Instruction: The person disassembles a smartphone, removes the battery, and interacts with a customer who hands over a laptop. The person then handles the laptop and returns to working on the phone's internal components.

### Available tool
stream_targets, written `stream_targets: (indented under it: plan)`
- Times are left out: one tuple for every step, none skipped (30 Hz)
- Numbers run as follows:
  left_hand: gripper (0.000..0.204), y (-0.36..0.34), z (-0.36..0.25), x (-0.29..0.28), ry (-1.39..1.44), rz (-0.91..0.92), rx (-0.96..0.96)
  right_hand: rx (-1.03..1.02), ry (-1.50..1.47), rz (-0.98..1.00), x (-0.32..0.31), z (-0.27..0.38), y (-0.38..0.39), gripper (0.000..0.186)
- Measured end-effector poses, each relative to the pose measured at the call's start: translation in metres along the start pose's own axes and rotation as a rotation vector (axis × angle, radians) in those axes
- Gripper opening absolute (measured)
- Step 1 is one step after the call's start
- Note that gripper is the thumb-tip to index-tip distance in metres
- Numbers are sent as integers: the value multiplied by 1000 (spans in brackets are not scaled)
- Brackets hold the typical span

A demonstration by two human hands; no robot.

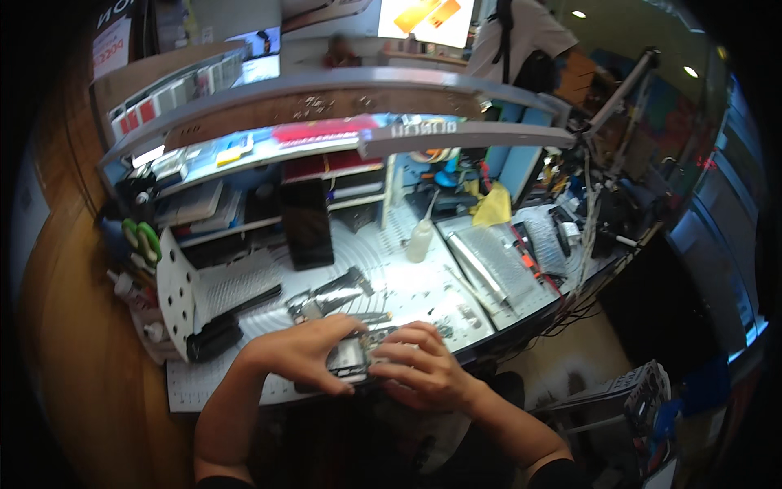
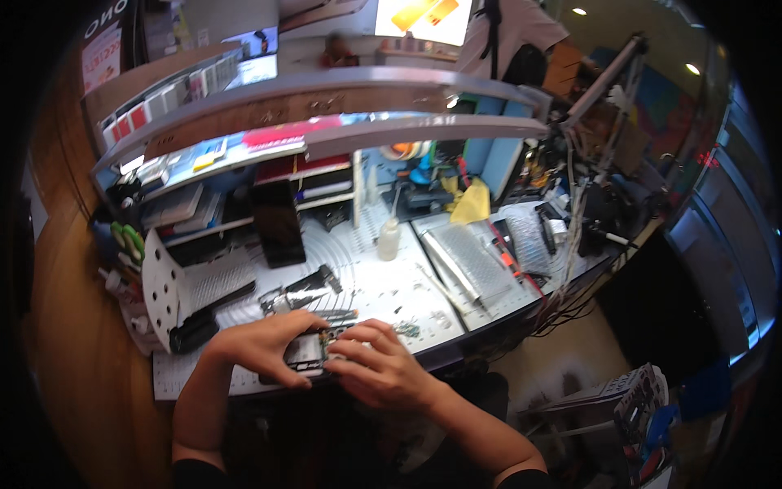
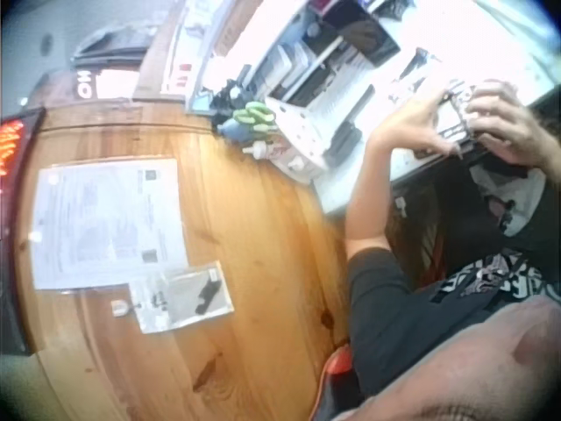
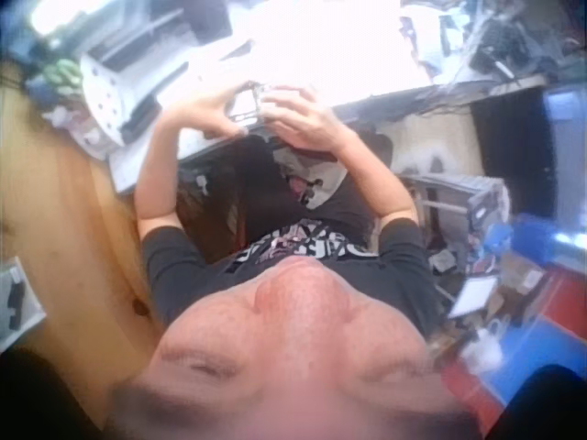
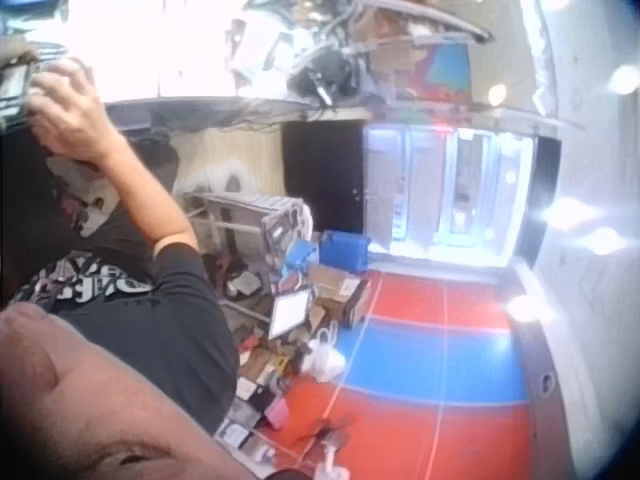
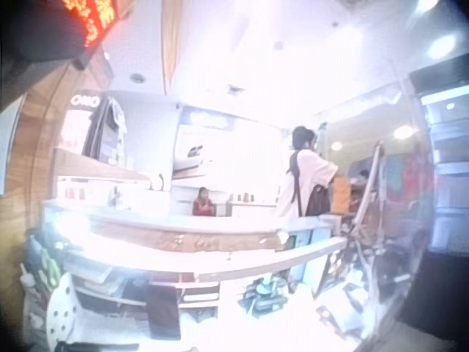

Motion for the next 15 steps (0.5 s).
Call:
stream_targets:
  plan:
    - [91, 1, 0, -1, 10, -8, 16, -32, 10, -29, -2, 2, -3, 35]
    - [91, 0, -3, -4, 39, 24, 18, -67, 13, -55, -3, 2, -7, 34]
    - [91, 0, -4, -5, 56, 50, 25, -109, 2, -81, -5, 3, -12, 30]
    - [91, 1, -3, -6, 82, 82, 12, -124, -20, -87, -6, 4, -16, 27]
    - [91, -1, -5, -8, 91, 105, 12, -136, -25, -98, -8, 5, -17, 27]
    - [90, -2, -5, -7, 110, 131, 12, -139, -36, -104, -9, 6, -16, 26]
    - [89, -4, -6, -7, 127, 155, 9, -140, -39, -106, -11, 6, -17, 27]
    - [89, -5, -6, -8, 141, 169, 21, -145, -44, -108, -13, 7, -19, 27]
    - [88, -2, -5, -6, 163, 180, 21, -149, -64, -108, -12, 8, -20, 27]
    - [87, 1, -4, -6, 184, 187, 19, -141, -91, -92, -12, 10, -23, 28]
    - [87, 3, -4, -7, 192, 186, 43, -137, -121, -77, -12, 11, -27, 29]
    - [86, 5, -2, -5, 211, 184, 65, -127, -157, -55, -10, 12, -29, 30]
    - [86, 7, 3, 1, 245, 187, 82, -105, -145, -54, -10, 12, -27, 32]
    - [88, 1, 4, -2, 202, 185, 132, -86, -136, -51, -16, 8, -26, 34]
    - [88, -2, 3, -1, 235, 207, 105, -51, -151, -31, -21, 8, -26, 37]
Point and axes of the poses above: each hand's wrist, its own y-axis away from the middle knuckle, its own x-axis out of the palm, z = x × y, the point moved 2 cm from there along -y, towards the middle knuckle, and after that the axes turned 2 degrees about -y, right-handed, at the moved point
